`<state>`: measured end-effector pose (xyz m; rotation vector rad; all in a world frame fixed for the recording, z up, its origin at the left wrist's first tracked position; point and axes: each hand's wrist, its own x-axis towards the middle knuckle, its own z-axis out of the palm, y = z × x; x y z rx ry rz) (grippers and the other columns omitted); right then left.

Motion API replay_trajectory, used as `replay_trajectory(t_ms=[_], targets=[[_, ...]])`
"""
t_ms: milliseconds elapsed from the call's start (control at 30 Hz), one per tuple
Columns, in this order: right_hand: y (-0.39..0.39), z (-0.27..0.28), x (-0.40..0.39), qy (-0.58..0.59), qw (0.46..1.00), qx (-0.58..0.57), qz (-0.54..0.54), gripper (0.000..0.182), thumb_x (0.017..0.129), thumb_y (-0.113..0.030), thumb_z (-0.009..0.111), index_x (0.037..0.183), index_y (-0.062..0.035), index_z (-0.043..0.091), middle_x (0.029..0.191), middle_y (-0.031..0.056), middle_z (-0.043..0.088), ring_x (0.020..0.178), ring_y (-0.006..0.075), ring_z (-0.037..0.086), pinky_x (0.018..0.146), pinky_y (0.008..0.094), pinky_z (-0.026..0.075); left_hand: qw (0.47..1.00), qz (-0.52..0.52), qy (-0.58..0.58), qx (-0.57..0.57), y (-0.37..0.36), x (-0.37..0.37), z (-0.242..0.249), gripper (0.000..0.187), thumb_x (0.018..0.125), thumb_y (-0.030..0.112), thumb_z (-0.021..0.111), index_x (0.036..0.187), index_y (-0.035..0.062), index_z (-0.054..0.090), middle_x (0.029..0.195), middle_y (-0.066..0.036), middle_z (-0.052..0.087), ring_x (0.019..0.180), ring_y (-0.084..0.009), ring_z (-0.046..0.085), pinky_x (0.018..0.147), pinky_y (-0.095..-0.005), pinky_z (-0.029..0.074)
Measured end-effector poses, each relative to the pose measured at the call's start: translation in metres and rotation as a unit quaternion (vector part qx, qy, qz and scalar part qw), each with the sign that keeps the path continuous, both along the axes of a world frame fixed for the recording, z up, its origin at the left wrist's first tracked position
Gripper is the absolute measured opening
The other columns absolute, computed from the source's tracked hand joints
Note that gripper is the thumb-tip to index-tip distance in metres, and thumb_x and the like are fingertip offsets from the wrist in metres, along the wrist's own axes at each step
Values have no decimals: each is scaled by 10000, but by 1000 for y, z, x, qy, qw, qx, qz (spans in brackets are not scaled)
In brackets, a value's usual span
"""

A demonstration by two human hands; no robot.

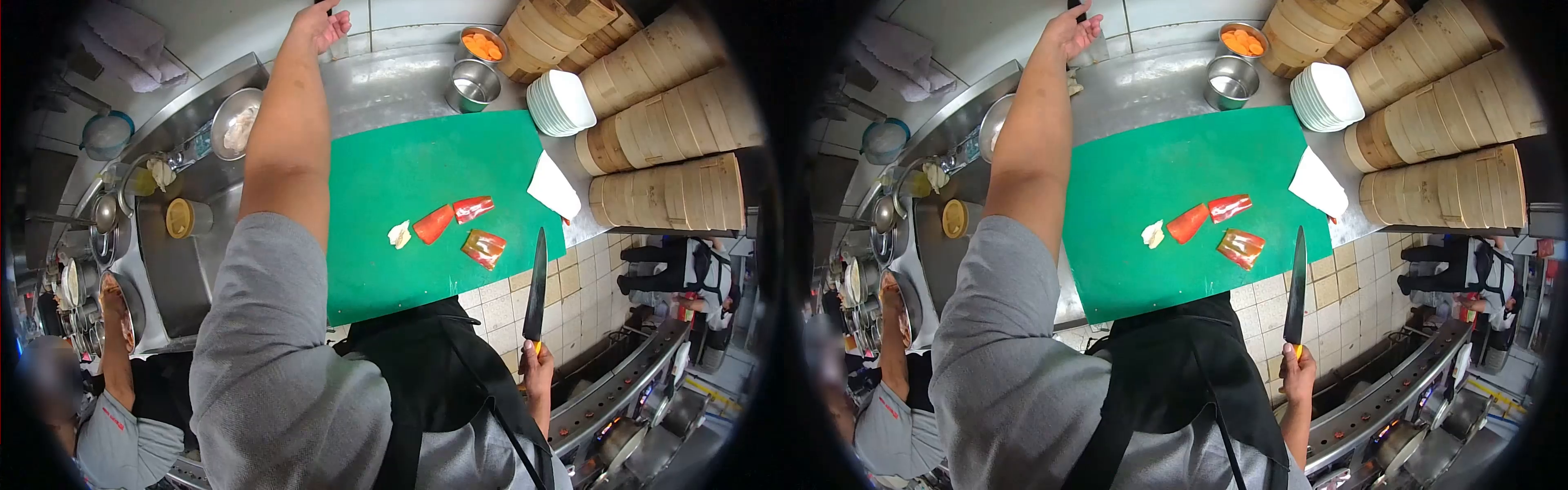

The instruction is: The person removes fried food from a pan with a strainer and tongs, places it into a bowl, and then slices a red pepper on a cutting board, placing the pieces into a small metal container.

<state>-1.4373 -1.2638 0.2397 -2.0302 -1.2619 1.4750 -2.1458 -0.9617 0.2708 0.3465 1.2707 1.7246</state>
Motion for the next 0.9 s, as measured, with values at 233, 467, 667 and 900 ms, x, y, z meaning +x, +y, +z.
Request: replay_trajectory(t_ms=[233,467,667,900], targets=[[25,8,-9,-24,999,-19,29,329,965,-369,641,827,-87,540,597,-50,461,489,60,409,444,236,334,988,99,115,-25,-42,73,12,630,927,349,672,1376,16,379,982,-125,625,637,-165,597,542,-283,489],[75,8,-13,-42,996,-27,79,366,955,-390,648,784,-98,508,588,-48,452,493,60,408,447,247,343,900,-86,419,-89,-139,196,-65,582,830,219,759,1338,69,516,1083,-76,677,848,-198,648,735,-344,552],[130,-12,2,-16,983,8,182,343,964,-363,637,824,-62,554,615,-43,472,518,65,417,476,250,356,785,-128,594,-123,-228,313,-70,534,784,218,773,1274,97,597,1183,-125,616,1111,-321,555,985,-428,456],[202,-24,9,-64,936,104,329,400,955,-362,643,890,31,604,671,113,579,616,205,533,608,365,456,641,-111,715,-258,-244,353,-91,449,745,150,757,1186,128,677,1256,-80,588,1201,-288,492,974,-450,413]])
